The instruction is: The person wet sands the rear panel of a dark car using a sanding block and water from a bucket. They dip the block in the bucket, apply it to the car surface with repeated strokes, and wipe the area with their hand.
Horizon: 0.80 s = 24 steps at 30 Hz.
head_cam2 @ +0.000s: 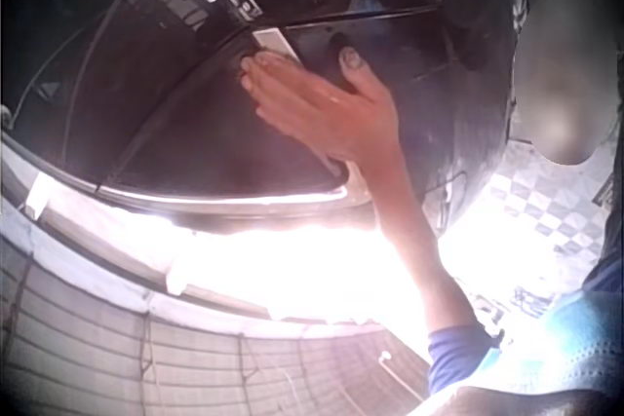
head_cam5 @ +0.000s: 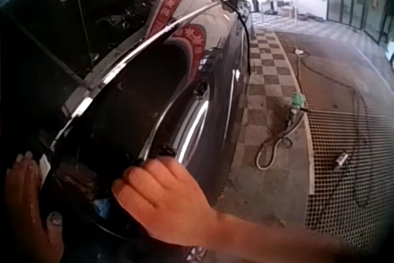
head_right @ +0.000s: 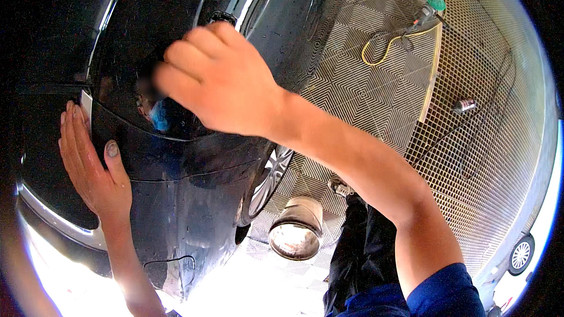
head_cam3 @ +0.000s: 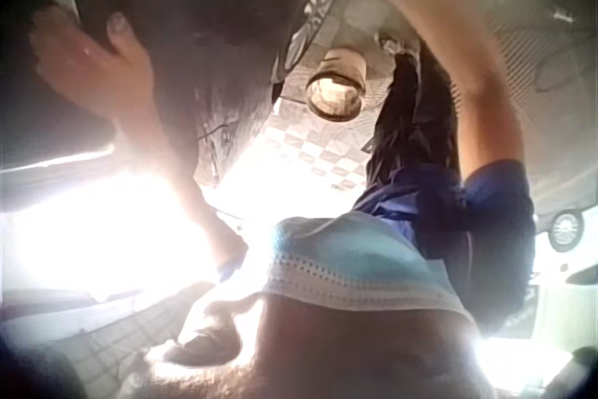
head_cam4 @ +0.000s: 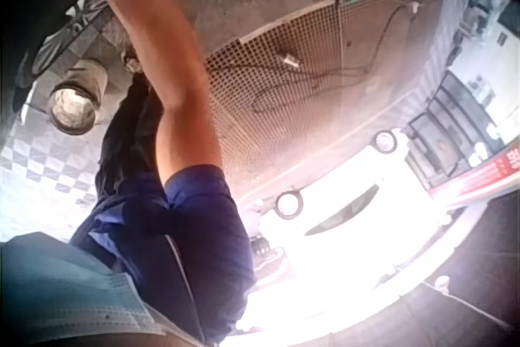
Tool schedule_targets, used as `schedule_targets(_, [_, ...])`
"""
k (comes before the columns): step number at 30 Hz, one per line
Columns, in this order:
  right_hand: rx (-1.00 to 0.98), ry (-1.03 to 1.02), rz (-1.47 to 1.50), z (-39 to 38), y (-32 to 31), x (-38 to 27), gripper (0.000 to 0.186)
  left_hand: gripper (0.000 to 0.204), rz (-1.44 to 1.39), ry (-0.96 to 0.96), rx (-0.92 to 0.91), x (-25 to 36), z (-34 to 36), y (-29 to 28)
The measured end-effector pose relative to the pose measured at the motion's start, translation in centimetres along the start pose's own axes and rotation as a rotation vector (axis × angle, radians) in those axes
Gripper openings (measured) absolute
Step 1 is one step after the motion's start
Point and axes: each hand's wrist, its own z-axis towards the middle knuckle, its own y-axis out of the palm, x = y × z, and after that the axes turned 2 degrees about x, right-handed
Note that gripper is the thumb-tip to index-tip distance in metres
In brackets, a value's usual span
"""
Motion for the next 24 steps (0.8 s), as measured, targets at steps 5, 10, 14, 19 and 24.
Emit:
schedule_targets(5, [-0.059, -0.028, 0.040, -0.8, -0.7, -1.3, 0.024, 0.063, 0.005, 0.001, 0.001, -0.2, 0.0, -0.1])
schedule_targets(10, [0.041, 0.029, -0.047, 2.9, 0.5, 3.5, 0.022, 0.063, 0.002, 0.013, 0.008, -0.1, 0.1, 0.0])
schedule_targets(14, [-0.031, 0.054, -0.053, 1.9, 0.4, 2.1, 0.022, 0.062, 0.002, 0.009, 0.011, -0.2, -0.1, -0.1])
schedule_targets(19, [0.002, -0.069, -0.014, -0.6, -0.2, -1.0, 0.023, 0.063, 0.013, 0.009, -0.003, -0.1, 0.1, -0.1])
schedule_targets(24, [-0.002, -0.115, 0.041, 0.5, -0.2, 1.1, 0.024, 0.062, -0.013, 0.005, 0.000, 0.1, 0.2, -0.3])
